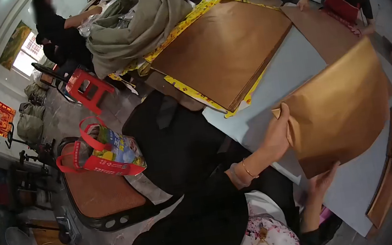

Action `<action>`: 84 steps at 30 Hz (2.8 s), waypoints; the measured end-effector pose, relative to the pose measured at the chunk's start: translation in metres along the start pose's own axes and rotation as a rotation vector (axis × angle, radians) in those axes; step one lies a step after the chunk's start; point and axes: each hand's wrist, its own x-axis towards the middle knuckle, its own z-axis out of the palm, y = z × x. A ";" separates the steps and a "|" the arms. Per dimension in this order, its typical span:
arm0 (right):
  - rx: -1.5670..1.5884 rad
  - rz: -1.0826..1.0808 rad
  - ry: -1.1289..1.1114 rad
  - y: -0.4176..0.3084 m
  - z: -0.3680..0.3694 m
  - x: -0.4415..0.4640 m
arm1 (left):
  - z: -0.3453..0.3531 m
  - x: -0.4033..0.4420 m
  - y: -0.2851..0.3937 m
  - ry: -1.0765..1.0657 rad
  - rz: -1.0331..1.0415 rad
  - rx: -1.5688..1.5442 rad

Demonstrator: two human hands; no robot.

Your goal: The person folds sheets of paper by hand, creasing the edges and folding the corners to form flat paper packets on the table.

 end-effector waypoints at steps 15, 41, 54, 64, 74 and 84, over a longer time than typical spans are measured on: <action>-1.355 -0.165 -0.063 -0.034 -0.042 0.001 | -0.130 -0.090 -0.049 0.353 -0.439 0.366; -1.735 -0.638 -0.092 -0.065 -0.089 -0.047 | -0.134 -0.122 -0.043 0.386 -0.409 0.241; -2.329 -0.464 -1.135 -0.083 -0.056 -0.003 | -0.108 -0.128 -0.014 0.323 -0.623 0.674; -2.393 -0.475 -1.124 -0.081 -0.061 -0.005 | -0.133 0.026 0.029 -0.619 0.399 2.294; -2.378 -0.429 -1.133 -0.084 -0.065 -0.003 | -0.120 0.069 0.039 -0.963 0.253 2.342; -2.483 -0.405 -1.186 -0.088 -0.063 0.002 | -0.118 0.070 0.041 -0.900 0.191 2.288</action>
